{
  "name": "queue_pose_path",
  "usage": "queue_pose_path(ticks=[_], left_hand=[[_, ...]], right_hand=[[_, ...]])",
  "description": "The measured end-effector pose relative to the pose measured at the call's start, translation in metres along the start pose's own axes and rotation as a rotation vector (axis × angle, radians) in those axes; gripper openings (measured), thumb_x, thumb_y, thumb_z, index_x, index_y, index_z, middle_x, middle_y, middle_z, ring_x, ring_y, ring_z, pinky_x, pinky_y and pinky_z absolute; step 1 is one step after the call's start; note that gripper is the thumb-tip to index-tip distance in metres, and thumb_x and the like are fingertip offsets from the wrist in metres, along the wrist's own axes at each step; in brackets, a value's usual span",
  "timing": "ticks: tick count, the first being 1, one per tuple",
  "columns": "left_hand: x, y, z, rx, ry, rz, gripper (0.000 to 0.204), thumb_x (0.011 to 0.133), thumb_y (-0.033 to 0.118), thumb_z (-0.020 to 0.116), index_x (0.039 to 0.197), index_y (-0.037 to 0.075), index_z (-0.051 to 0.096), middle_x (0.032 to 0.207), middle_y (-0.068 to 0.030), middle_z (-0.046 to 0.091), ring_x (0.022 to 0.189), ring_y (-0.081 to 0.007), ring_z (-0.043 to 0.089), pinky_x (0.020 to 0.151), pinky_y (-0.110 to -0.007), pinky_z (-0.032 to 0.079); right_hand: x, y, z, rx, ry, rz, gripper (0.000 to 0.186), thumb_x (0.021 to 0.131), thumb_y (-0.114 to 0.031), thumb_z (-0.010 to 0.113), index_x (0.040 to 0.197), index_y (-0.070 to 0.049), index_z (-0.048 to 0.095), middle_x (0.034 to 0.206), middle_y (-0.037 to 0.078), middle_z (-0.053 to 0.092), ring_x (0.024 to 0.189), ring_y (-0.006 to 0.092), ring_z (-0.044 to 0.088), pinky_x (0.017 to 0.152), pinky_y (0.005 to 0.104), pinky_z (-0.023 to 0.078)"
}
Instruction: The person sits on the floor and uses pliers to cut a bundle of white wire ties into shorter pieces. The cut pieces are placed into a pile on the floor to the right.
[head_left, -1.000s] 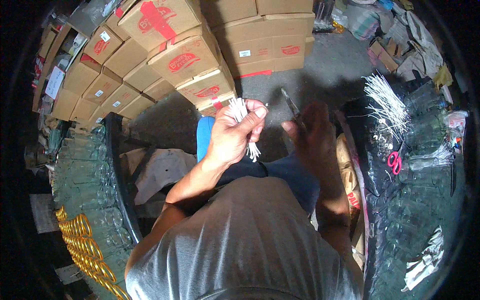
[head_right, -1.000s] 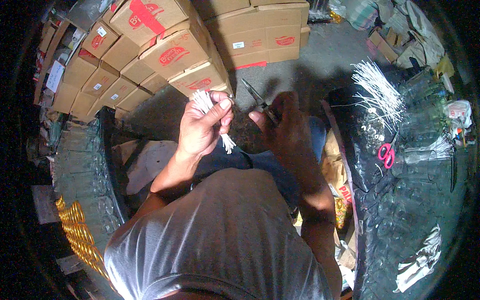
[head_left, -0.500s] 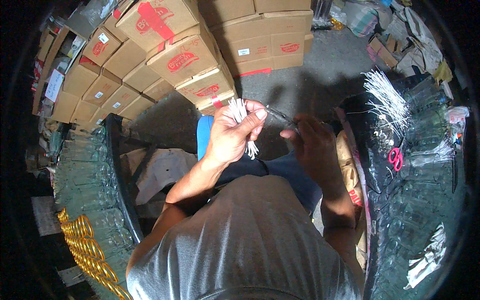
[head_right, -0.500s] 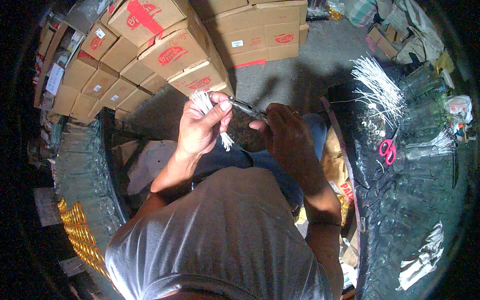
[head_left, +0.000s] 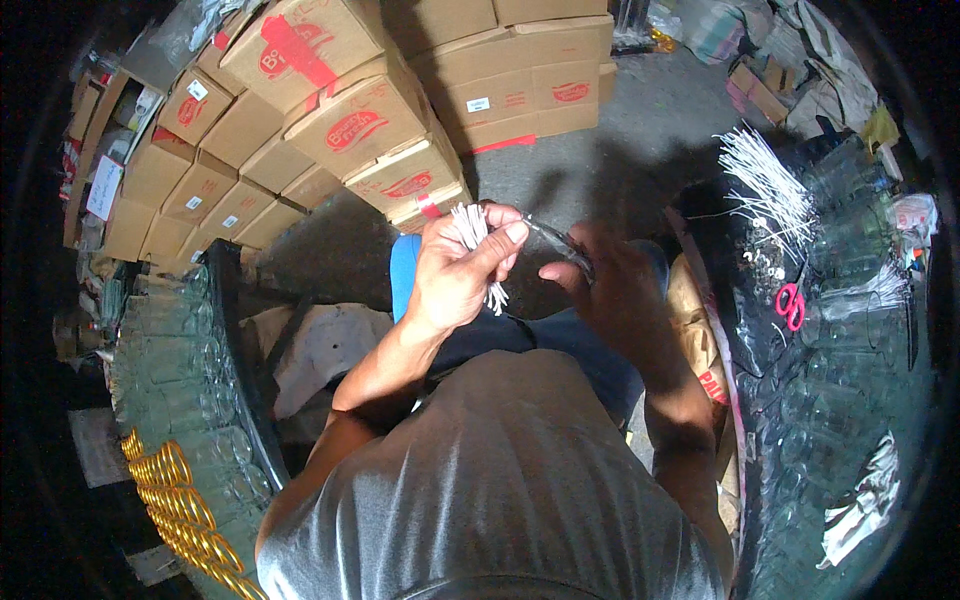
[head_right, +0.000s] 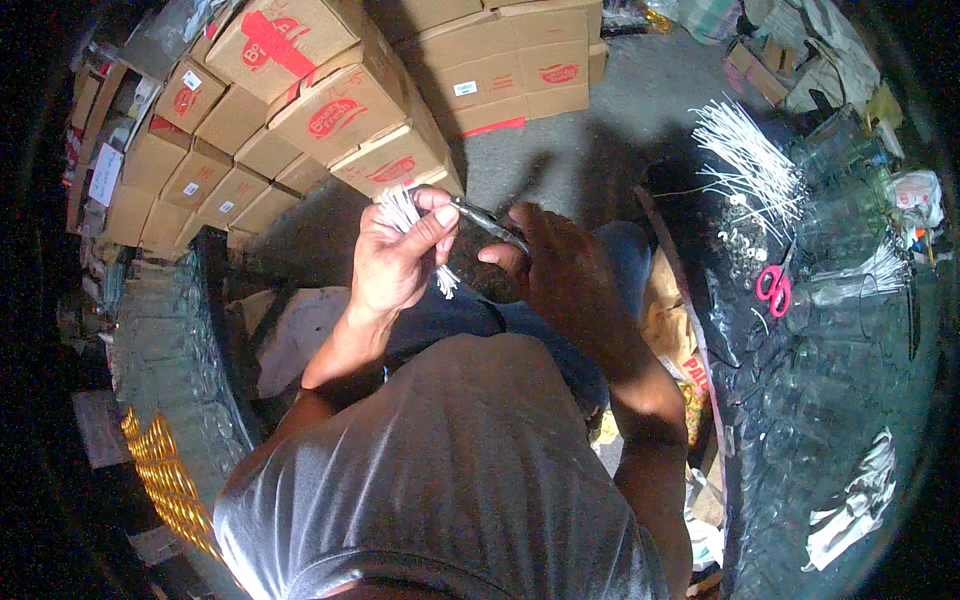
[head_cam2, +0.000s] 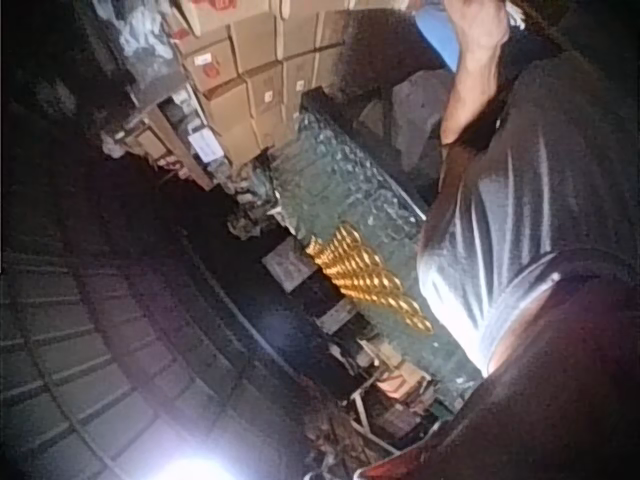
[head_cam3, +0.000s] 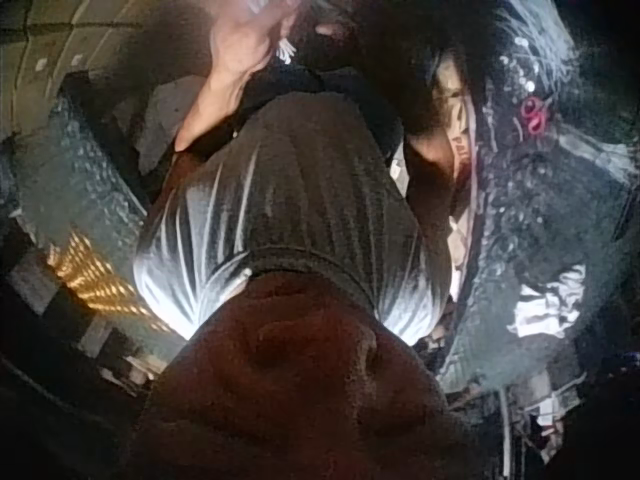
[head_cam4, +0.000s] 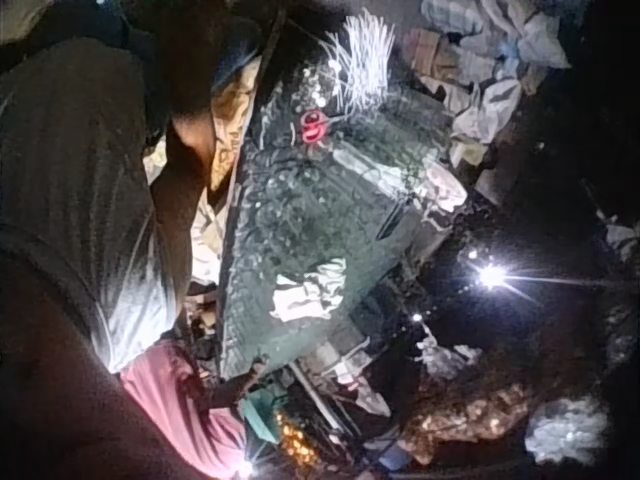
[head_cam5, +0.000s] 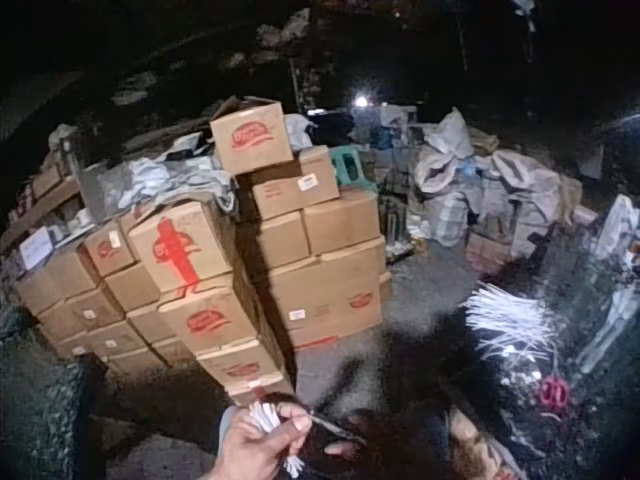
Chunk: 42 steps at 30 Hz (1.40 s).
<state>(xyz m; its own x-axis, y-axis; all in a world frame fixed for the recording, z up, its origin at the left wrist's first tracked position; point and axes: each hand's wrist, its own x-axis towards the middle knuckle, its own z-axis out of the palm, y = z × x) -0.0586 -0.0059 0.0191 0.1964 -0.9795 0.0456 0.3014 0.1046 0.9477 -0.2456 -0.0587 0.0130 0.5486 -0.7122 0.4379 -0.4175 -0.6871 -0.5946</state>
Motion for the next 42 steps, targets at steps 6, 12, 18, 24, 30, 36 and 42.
queue_pose_path(ticks=[6,12,18,24,30,36,42], left_hand=[[0.001,0.001,0.005,0.146,-0.049,-0.025,0.012,0.09,0.008,0.068,0.095,-0.002,0.065,0.072,-0.0042,0.061,0.062,-0.0095,0.055,0.055,-0.023,0.043],[0.001,-0.005,-0.017,0.637,-0.129,0.092,0.012,0.09,0.009,0.067,0.091,-0.003,0.068,0.075,-0.0049,0.06,0.069,-0.0114,0.054,0.062,-0.027,0.043],[0.002,-0.003,-0.01,0.717,-0.02,0.144,0.012,0.09,0.009,0.067,0.087,-0.003,0.068,0.074,-0.007,0.062,0.068,-0.0156,0.057,0.063,-0.029,0.045],[0.006,0.003,0.015,0.924,-0.187,0.365,0.01,0.086,0.007,0.069,0.089,-0.003,0.067,0.074,-0.0091,0.06,0.067,-0.0189,0.056,0.062,-0.029,0.044],[0.004,-0.01,0.018,0.851,-0.278,0.324,0.01,0.084,0.0,0.067,0.093,-0.003,0.067,0.077,-0.0129,0.062,0.067,-0.0231,0.06,0.062,-0.033,0.047],[-0.002,-0.033,0.004,0.431,-0.228,-0.109,0.015,0.088,-0.002,0.063,0.103,0.001,0.063,0.081,-0.0024,0.061,0.07,-0.011,0.057,0.059,-0.029,0.047],[-0.012,-0.055,0.003,-0.191,-0.229,-0.513,0.021,0.088,-0.01,0.053,0.103,0.004,0.052,0.086,-0.0056,0.055,0.066,-0.0095,0.049,0.051,-0.023,0.038]], right_hand=[[-0.009,0.022,0.015,-0.026,0.126,-0.11,0.027,0.087,-0.025,0.069,0.09,-0.002,0.056,0.076,0.017,0.061,0.072,0.0378,0.062,0.061,0.0451,0.048],[-0.012,0.04,-0.026,-0.113,0.12,0.143,0.018,0.091,-0.018,0.064,0.098,-0.002,0.062,0.088,0.016,0.064,0.08,0.0378,0.063,0.067,0.0451,0.049],[-0.027,0.062,-0.067,-0.374,0.223,0.152,0.022,0.091,-0.017,0.063,0.11,-0.006,0.065,0.097,0.013,0.067,0.087,0.0334,0.066,0.075,0.0391,0.052],[-0.018,0.023,-0.059,0.336,0.288,0.471,0.02,0.09,-0.014,0.064,0.106,-0.002,0.064,0.091,0.007,0.067,0.081,0.0177,0.063,0.072,0.0308,0.05],[-0.014,0.045,-0.051,0.481,0.358,0.515,0.025,0.083,-0.013,0.074,0.103,-0.002,0.064,0.085,0.003,0.066,0.077,0.0121,0.061,0.07,0.0268,0.049],[-0.007,0.071,-0.133,-0.382,0.727,0.661,0.046,0.085,-0.028,0.073,0.113,0.005,0.059,0.083,0.019,0.069,0.077,0.0306,0.067,0.071,0.0409,0.051],[-0.049,0.076,-0.163,-0.716,0.655,0.789,0.029,0.086,-0.024,0.07,0.099,0.001,0.065,0.082,0.026,0.065,0.079,0.0456,0.063,0.069,0.0464,0.048]])
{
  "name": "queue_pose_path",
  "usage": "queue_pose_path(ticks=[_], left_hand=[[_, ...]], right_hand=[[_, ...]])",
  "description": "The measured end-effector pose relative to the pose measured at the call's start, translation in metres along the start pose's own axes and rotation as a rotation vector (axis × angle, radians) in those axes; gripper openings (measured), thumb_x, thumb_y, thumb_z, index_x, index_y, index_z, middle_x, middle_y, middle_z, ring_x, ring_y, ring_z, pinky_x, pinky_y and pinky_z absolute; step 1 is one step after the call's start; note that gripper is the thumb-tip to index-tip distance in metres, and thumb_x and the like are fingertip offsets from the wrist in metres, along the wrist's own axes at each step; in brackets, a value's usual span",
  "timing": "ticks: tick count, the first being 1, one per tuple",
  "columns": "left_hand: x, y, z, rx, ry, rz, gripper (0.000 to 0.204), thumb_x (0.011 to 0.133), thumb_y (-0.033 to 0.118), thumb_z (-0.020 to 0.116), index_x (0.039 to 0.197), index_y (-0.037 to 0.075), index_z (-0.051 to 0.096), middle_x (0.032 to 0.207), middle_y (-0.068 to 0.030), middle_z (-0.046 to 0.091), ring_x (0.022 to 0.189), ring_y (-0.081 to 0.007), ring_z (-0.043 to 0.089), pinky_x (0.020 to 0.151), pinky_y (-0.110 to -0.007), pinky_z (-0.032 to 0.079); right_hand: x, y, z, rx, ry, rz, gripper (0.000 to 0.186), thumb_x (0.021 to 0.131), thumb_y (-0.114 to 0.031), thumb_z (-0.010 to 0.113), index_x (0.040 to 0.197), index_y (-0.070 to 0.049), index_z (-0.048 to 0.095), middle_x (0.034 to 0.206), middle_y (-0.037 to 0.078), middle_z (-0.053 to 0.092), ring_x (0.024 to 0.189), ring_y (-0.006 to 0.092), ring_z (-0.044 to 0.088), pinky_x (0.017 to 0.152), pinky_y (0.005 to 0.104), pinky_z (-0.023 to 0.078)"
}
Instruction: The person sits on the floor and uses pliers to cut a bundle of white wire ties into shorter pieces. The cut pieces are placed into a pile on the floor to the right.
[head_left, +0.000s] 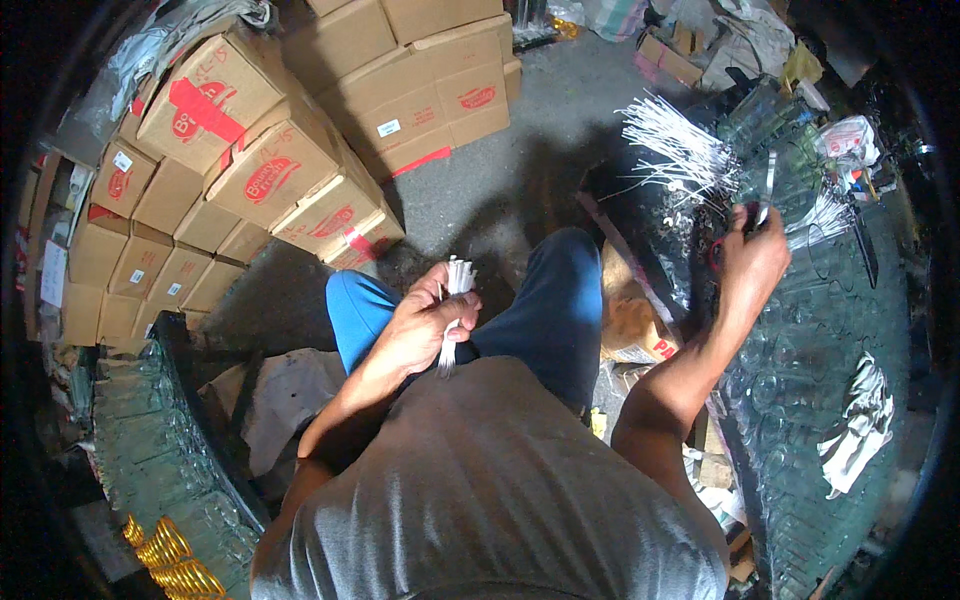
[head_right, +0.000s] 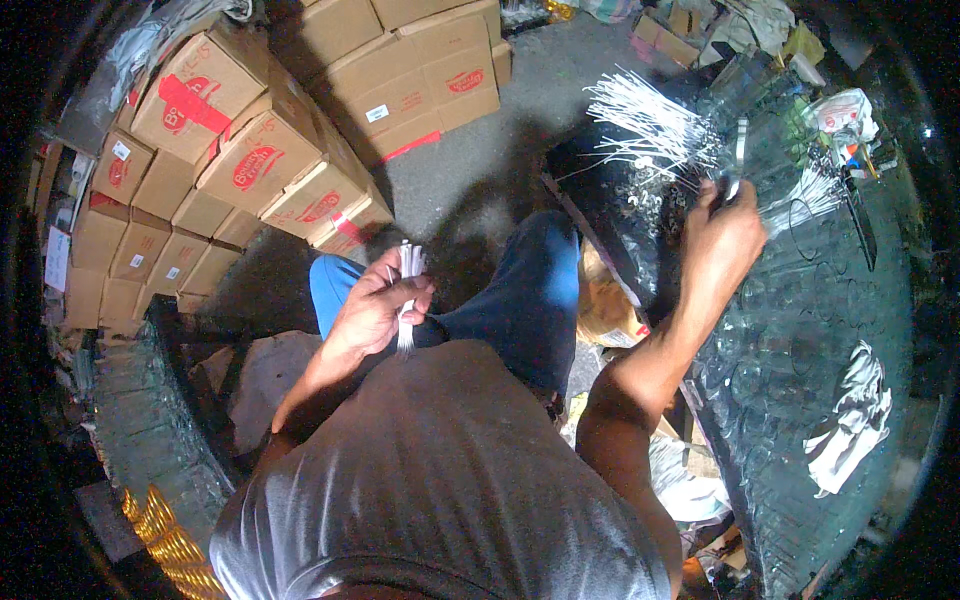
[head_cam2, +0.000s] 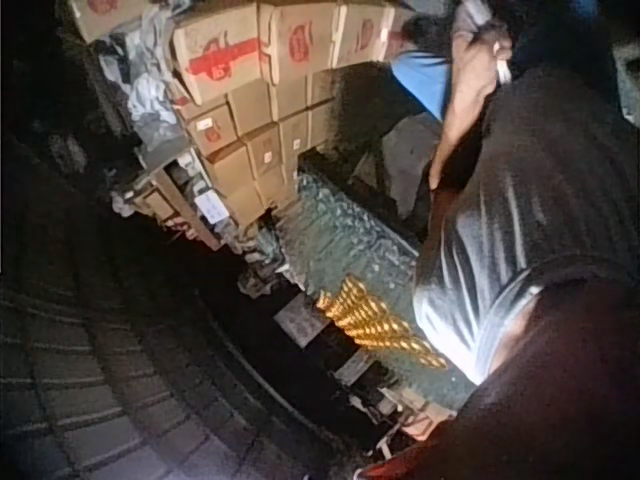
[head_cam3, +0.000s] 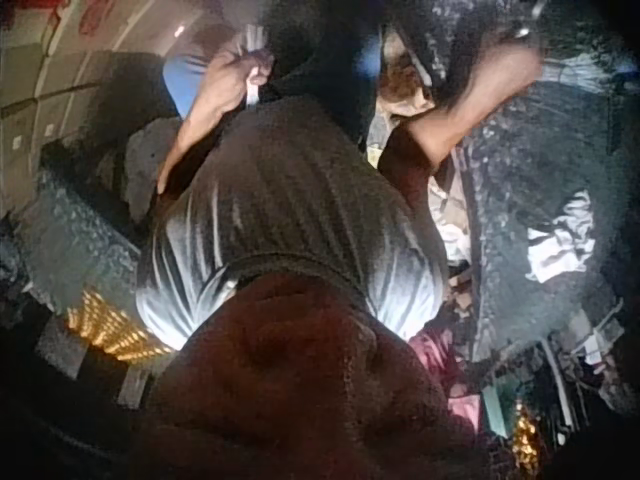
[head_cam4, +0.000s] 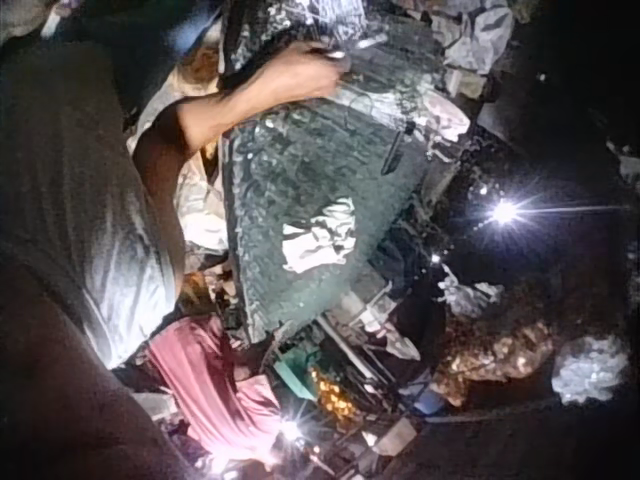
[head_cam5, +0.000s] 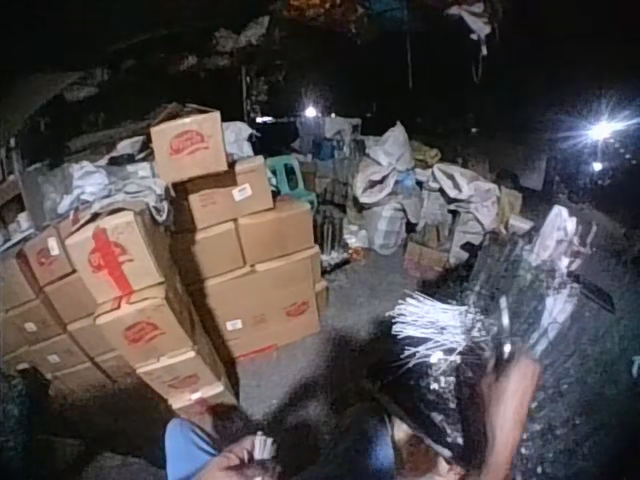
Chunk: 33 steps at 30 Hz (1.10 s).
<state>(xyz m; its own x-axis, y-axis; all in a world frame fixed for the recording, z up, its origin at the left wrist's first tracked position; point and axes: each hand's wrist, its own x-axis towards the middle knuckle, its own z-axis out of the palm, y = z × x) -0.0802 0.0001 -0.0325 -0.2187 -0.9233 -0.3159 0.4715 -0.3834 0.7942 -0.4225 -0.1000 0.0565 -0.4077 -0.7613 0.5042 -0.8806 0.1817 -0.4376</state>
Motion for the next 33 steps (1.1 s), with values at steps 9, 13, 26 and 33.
queue_pose_path(ticks=[9,13,26,33], left_hand=[[0.003,0.001,0.006,-0.056,-0.03,0.031,0.016,0.085,-0.011,0.052,0.093,0.003,0.055,0.075,-0.0057,0.055,0.059,-0.0067,0.046,0.047,-0.021,0.035],[0.002,0.011,0.012,-0.03,-0.029,0.104,0.012,0.088,-0.009,0.054,0.095,0.0,0.058,0.074,-0.0045,0.055,0.056,-0.0053,0.042,0.046,-0.019,0.033],[-0.001,0.032,0.01,-0.095,-0.018,0.22,0.01,0.094,0.004,0.058,0.103,0.0,0.061,0.073,-0.0063,0.057,0.06,-0.0114,0.051,0.044,-0.021,0.035],[-0.003,0.034,0.014,-0.012,0.034,0.306,0.008,0.096,0.009,0.059,0.099,0.002,0.059,0.067,-0.0045,0.055,0.054,-0.0101,0.048,0.042,-0.022,0.032]], right_hand=[[-0.04,-0.016,0.025,0.071,-0.266,-0.334,0.018,0.076,-0.005,0.068,0.093,0.001,0.067,0.094,0.022,0.065,0.087,0.0415,0.064,0.074,0.0459,0.049],[-0.036,-0.019,0.026,-0.063,-0.269,-0.324,0.018,0.076,-0.005,0.066,0.093,0.0,0.068,0.093,0.022,0.065,0.085,0.0411,0.064,0.073,0.0465,0.05],[-0.04,-0.012,0.028,-0.168,-0.2,-0.347,0.019,0.079,-0.008,0.064,0.096,-0.001,0.067,0.092,0.023,0.066,0.083,0.0418,0.065,0.071,0.048,0.049],[-0.038,-0.015,0.028,-0.291,-0.254,-0.329,0.022,0.084,-0.016,0.062,0.1,-0.003,0.068,0.096,0.022,0.066,0.088,0.0413,0.064,0.075,0.0482,0.05]])
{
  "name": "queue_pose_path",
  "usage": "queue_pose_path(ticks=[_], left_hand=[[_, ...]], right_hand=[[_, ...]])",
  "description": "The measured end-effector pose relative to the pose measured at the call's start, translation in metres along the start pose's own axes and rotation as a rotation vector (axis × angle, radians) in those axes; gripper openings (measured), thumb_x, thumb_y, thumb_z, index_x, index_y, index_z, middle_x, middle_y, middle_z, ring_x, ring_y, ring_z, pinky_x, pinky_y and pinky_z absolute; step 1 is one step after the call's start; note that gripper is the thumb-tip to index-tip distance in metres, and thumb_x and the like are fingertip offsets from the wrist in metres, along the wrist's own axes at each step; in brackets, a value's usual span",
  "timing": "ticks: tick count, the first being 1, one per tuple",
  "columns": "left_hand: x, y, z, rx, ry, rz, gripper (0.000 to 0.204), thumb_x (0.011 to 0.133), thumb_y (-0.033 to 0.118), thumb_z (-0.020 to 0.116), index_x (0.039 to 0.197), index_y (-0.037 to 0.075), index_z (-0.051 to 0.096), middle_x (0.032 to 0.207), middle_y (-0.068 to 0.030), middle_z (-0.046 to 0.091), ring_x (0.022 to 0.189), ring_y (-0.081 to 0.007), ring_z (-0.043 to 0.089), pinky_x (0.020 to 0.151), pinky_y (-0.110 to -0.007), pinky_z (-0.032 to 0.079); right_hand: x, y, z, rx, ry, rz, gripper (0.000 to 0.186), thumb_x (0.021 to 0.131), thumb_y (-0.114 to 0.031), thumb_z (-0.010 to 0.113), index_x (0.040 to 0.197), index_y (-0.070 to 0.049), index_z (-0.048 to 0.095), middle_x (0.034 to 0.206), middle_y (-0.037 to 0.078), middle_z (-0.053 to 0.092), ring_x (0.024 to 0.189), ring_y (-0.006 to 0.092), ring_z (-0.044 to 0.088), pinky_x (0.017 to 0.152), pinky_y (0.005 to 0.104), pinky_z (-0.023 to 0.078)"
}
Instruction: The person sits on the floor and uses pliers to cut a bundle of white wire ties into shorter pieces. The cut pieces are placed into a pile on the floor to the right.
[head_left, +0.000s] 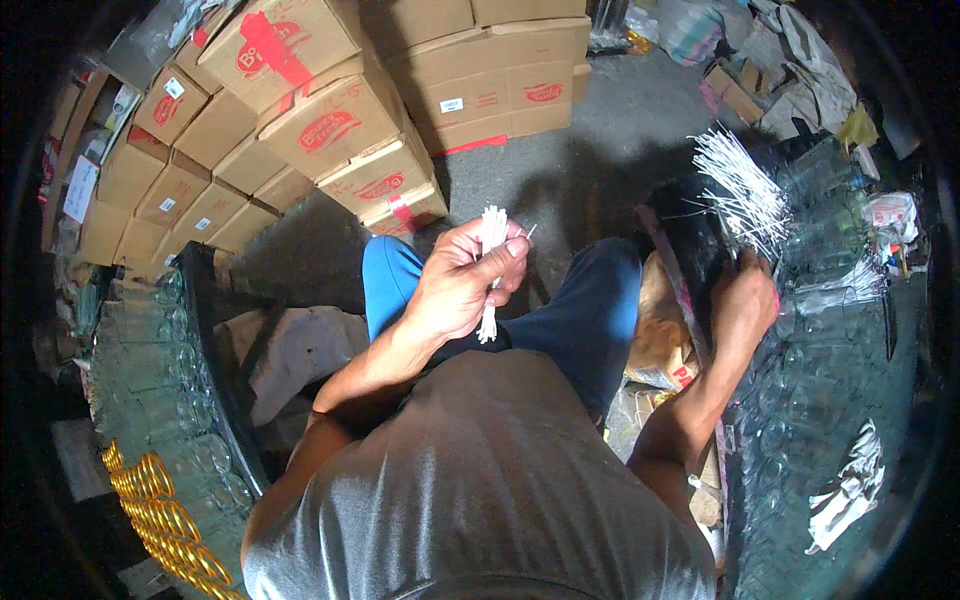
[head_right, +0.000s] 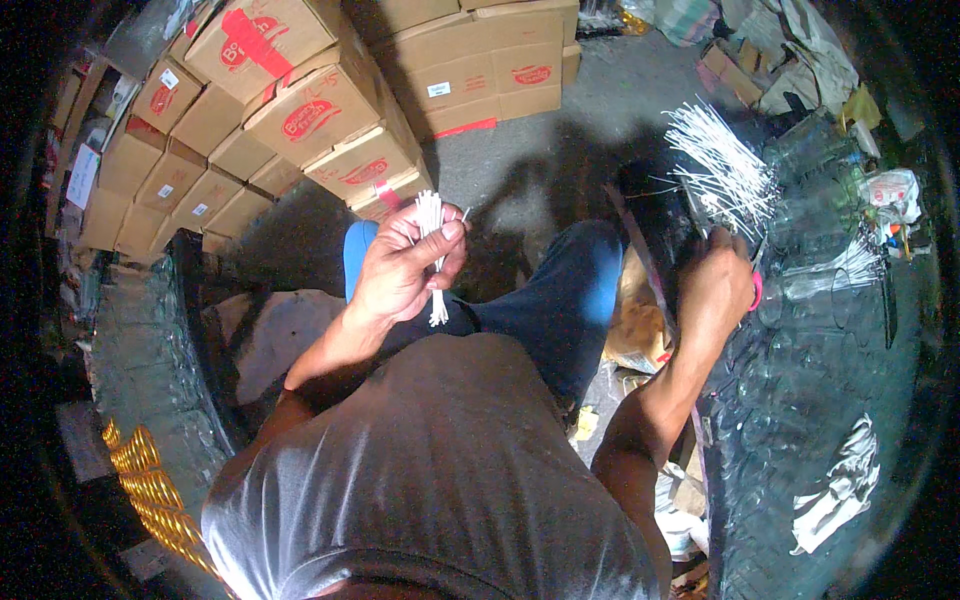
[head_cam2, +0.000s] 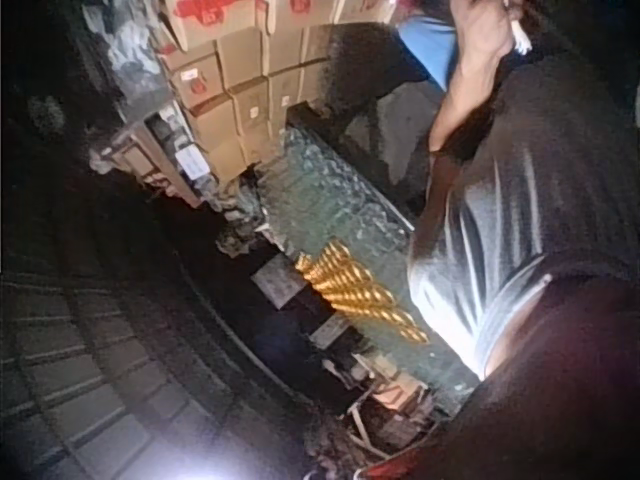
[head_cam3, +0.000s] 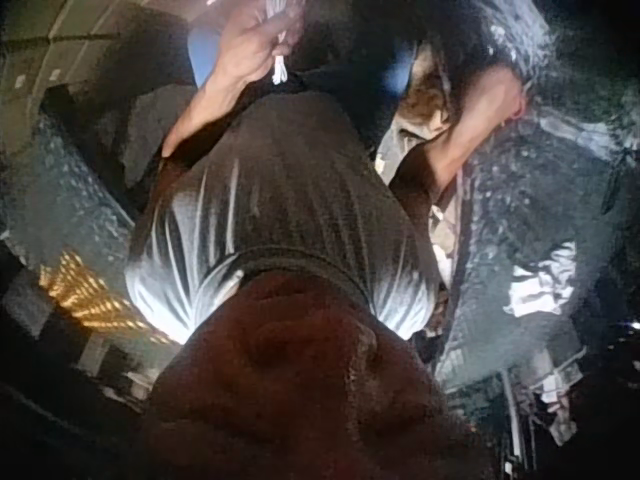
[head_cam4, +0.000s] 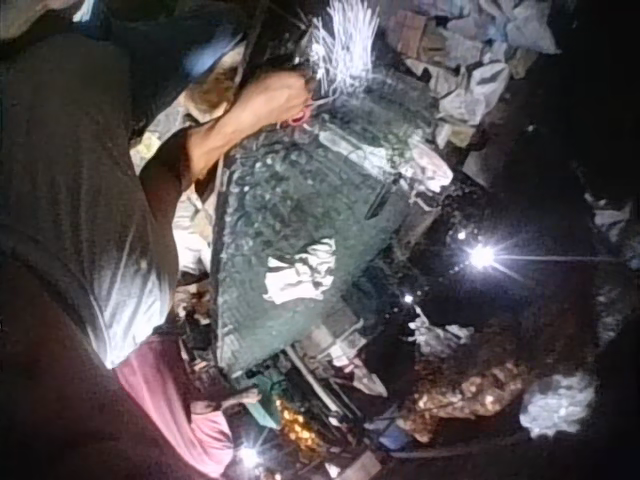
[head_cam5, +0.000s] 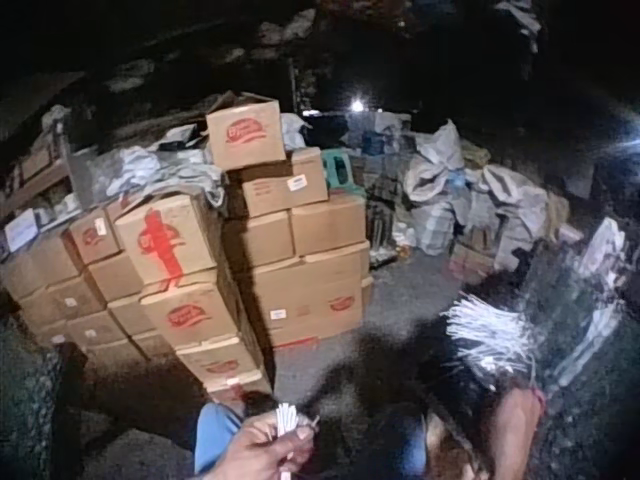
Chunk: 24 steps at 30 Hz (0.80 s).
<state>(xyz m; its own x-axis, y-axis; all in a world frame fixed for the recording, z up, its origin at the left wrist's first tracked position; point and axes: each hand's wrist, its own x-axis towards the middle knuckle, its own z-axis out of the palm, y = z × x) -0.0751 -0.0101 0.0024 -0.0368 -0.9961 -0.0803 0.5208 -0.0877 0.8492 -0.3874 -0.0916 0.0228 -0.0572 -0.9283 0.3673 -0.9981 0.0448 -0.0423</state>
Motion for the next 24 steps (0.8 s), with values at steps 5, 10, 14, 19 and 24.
queue_pose_path(ticks=[5,10,14,19,24], left_hand=[[0.001,0.001,0.004,0.087,0.0,-0.004,0.009,0.096,0.009,0.059,0.1,0.001,0.058,0.068,-0.0038,0.056,0.054,-0.009,0.047,0.043,-0.022,0.033],[0.003,0.002,0.012,0.14,0.026,0.008,0.009,0.095,0.009,0.059,0.1,0.002,0.058,0.068,-0.0033,0.056,0.053,-0.0084,0.047,0.044,-0.022,0.035],[0.005,0.002,0.015,0.114,-0.051,0.04,0.008,0.096,0.009,0.058,0.098,0.002,0.058,0.068,-0.0031,0.056,0.052,-0.0085,0.046,0.044,-0.022,0.034],[0.003,0.006,0.017,0.066,-0.048,0.098,0.009,0.096,0.01,0.057,0.094,0.002,0.057,0.068,-0.0035,0.055,0.05,-0.0097,0.046,0.043,-0.023,0.032],[-0.002,0.017,0.016,-0.052,-0.025,0.026,0.008,0.096,0.01,0.059,0.096,0.002,0.06,0.071,-0.0045,0.059,0.052,-0.0089,0.048,0.042,-0.022,0.032]], right_hand=[[0.0,0.007,0.006,-0.031,0.09,-0.051,0.018,0.08,-0.014,0.062,0.094,-0.004,0.068,0.092,0.019,0.065,0.083,0.0396,0.065,0.072,0.0476,0.05],[-0.001,0.003,-0.003,0.149,0.224,-0.046,0.016,0.079,-0.007,0.067,0.095,-0.004,0.069,0.089,0.017,0.068,0.08,0.0356,0.066,0.07,0.0432,0.051],[-0.007,-0.017,0.0,1.002,-0.007,0.239,0.013,0.084,-0.002,0.069,0.097,-0.003,0.069,0.086,0.007,0.07,0.075,0.018,0.065,0.065,0.0311,0.05],[-0.026,-0.104,0.002,1.752,-0.226,-0.077,0.014,0.083,0.0,0.065,0.097,0.001,0.065,0.077,0.008,0.067,0.076,0.0158,0.064,0.074,0.0286,0.052],[-0.03,-0.15,-0.007,1.859,-0.488,-0.047,0.008,0.087,-0.002,0.064,0.094,0.001,0.066,0.079,0.005,0.068,0.076,0.0121,0.063,0.071,0.0268,0.051]])
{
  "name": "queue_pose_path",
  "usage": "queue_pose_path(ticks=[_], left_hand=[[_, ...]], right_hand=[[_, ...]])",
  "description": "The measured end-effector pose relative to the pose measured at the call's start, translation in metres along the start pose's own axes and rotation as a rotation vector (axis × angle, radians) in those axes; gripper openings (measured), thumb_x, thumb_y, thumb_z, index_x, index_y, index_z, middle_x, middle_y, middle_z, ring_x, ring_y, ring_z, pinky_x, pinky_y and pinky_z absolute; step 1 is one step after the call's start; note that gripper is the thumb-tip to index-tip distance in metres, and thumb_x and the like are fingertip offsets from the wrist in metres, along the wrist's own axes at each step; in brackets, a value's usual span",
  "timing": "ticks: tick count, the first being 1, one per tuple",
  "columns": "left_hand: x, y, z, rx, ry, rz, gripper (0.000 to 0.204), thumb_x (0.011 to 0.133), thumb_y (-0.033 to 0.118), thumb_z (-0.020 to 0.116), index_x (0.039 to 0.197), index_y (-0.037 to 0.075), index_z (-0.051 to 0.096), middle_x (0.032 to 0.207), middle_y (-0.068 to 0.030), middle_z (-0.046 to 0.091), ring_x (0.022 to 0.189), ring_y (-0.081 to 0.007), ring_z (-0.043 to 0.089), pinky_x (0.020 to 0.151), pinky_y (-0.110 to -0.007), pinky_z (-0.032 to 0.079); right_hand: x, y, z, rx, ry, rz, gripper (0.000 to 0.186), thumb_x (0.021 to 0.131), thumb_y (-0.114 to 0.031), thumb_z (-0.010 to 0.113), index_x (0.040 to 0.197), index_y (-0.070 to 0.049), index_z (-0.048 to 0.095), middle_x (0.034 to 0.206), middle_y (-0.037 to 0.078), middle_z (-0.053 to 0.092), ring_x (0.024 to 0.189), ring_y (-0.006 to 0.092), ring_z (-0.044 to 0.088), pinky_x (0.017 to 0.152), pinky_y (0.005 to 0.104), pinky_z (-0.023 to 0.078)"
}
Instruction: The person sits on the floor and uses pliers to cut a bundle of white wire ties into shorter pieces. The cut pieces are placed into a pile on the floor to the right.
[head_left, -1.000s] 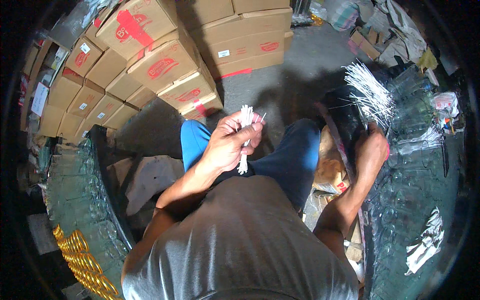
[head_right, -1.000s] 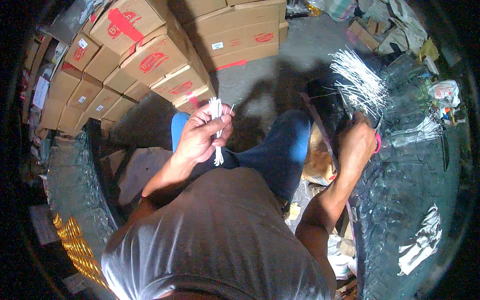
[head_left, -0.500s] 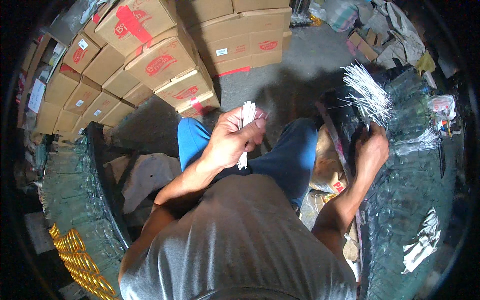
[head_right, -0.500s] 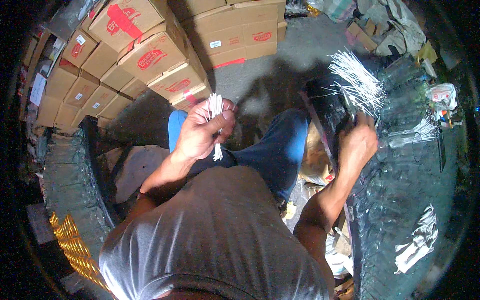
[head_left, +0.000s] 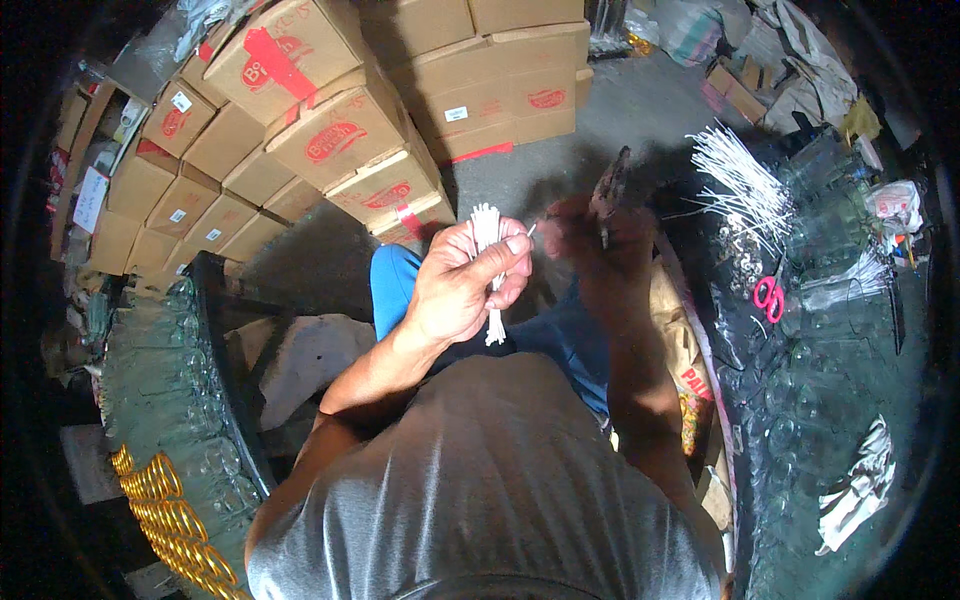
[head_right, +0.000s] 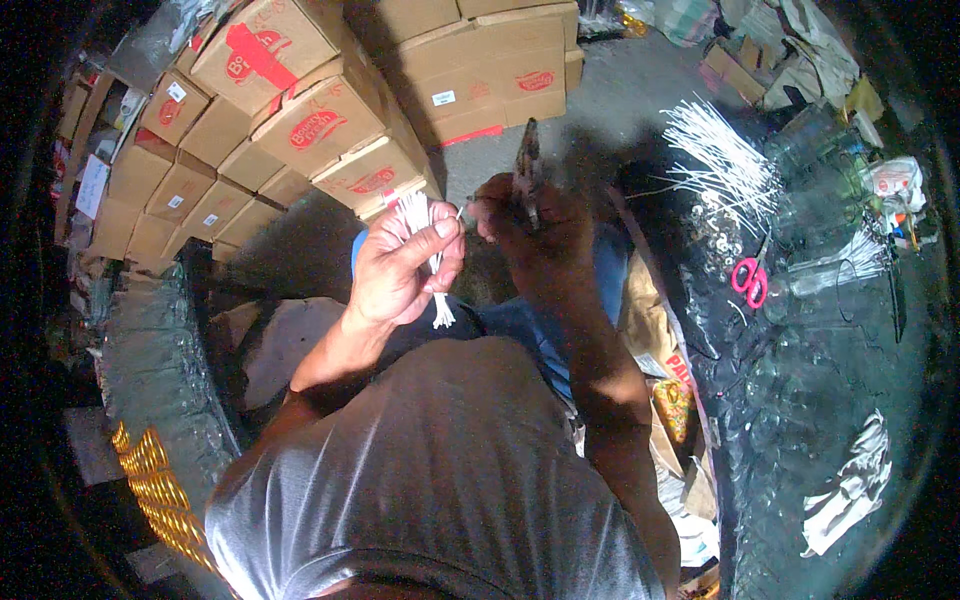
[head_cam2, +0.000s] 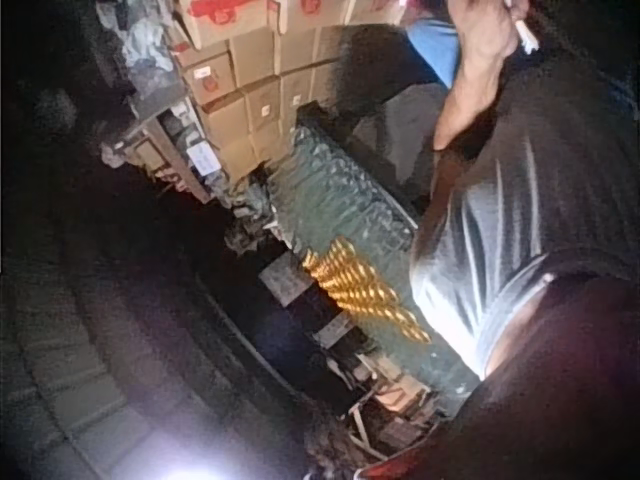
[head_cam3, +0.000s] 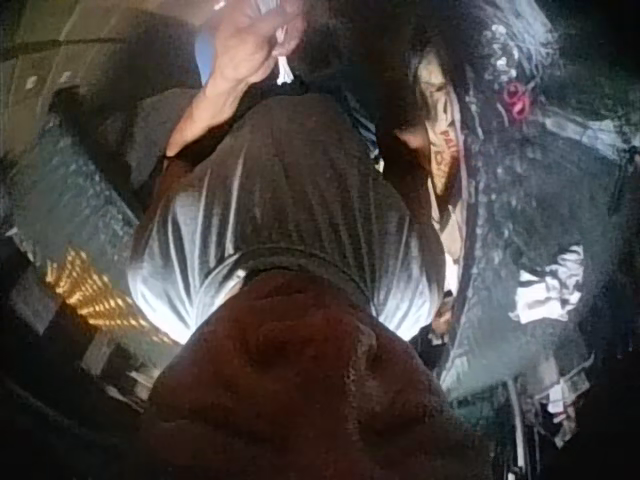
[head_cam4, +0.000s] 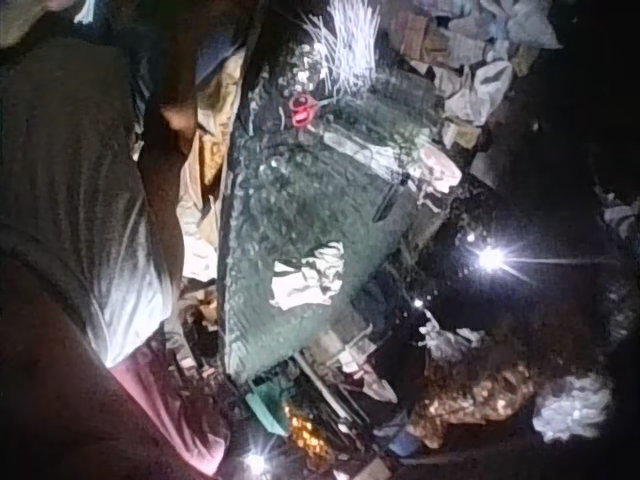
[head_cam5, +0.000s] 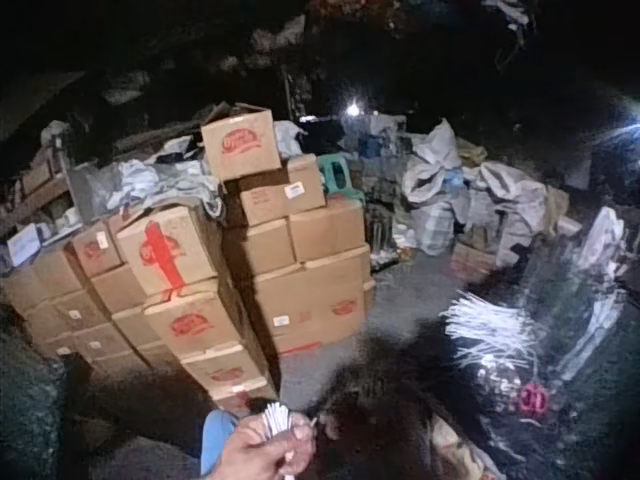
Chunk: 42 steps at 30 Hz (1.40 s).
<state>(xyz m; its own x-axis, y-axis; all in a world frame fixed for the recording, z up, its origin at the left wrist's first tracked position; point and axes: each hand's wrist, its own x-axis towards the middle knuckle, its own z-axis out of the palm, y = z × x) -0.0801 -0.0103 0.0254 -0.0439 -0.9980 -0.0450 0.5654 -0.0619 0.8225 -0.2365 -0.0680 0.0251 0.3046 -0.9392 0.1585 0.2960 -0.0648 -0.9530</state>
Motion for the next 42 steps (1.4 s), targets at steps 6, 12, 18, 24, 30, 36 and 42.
queue_pose_path(ticks=[6,12,18,24,30,36,42], left_hand=[[-0.003,0.009,-0.002,-0.024,0.056,-0.021,0.012,0.095,0.012,0.06,0.093,0.001,0.06,0.072,-0.005,0.06,0.052,-0.0093,0.05,0.041,-0.021,0.032],[-0.002,0.006,-0.004,0.001,0.083,-0.017,0.01,0.095,0.009,0.057,0.094,-0.001,0.059,0.071,-0.0073,0.059,0.048,-0.0114,0.049,0.038,-0.022,0.032],[0.0,0.007,-0.005,0.002,0.083,-0.038,0.01,0.094,0.008,0.058,0.094,-0.001,0.059,0.071,-0.0083,0.059,0.047,-0.0119,0.049,0.038,-0.022,0.033],[0.0,0.004,-0.008,-0.031,0.143,-0.027,0.009,0.093,0.007,0.058,0.094,-0.002,0.059,0.07,-0.0091,0.059,0.047,-0.0125,0.05,0.038,-0.022,0.033],[0.0,0.006,-0.009,-0.042,0.087,-0.054,0.01,0.093,0.009,0.06,0.096,-0.001,0.061,0.072,-0.0064,0.06,0.05,-0.0115,0.051,0.039,-0.022,0.032],[0.0,0.007,-0.006,-0.058,0.118,-0.079,0.009,0.091,0.006,0.059,0.096,-0.002,0.058,0.072,-0.0096,0.059,0.047,-0.0133,0.049,0.037,-0.023,0.032],[0.0,0.001,-0.01,-0.031,0.117,-0.058,0.013,0.093,0.01,0.061,0.097,-0.002,0.063,0.071,-0.0063,0.06,0.05,-0.0112,0.051,0.039,-0.021,0.031]], right_hand=[[0.01,0.015,0.007,-0.251,-0.124,-0.238,0.01,0.093,-0.012,0.062,0.094,-0.002,0.063,0.076,0.008,0.067,0.069,0.0136,0.063,0.064,0.0296,0.051],[0.007,0.01,0.013,-0.342,-0.071,-0.285,0.01,0.094,-0.014,0.061,0.093,-0.003,0.062,0.073,0.008,0.066,0.07,0.0159,0.066,0.064,0.0311,0.051],[0.007,0.014,0.01,-0.408,-0.083,-0.281,0.013,0.094,-0.016,0.061,0.093,-0.003,0.062,0.074,0.01,0.066,0.069,0.021,0.067,0.064,0.0333,0.052],[0.008,0.021,0.012,-0.374,-0.068,-0.318,0.016,0.095,-0.018,0.06,0.093,-0.002,0.063,0.078,0.013,0.066,0.07,0.0237,0.068,0.064,0.0348,0.052],[0.008,0.023,0.012,-0.354,-0.072,-0.346,0.015,0.095,-0.017,0.059,0.095,-0.003,0.063,0.078,0.012,0.067,0.071,0.0239,0.068,0.065,0.0349,0.053],[0.009,0.027,0.01,-0.366,-0.077,-0.374,0.012,0.094,-0.014,0.059,0.095,-0.002,0.063,0.077,0.012,0.067,0.071,0.0235,0.068,0.065,0.0346,0.053],[0.008,0.022,0.012,-0.353,-0.089,-0.392,0.009,0.093,-0.009,0.059,0.095,-0.002,0.062,0.077,0.012,0.067,0.07,0.0234,0.068,0.064,0.0335,0.052]])
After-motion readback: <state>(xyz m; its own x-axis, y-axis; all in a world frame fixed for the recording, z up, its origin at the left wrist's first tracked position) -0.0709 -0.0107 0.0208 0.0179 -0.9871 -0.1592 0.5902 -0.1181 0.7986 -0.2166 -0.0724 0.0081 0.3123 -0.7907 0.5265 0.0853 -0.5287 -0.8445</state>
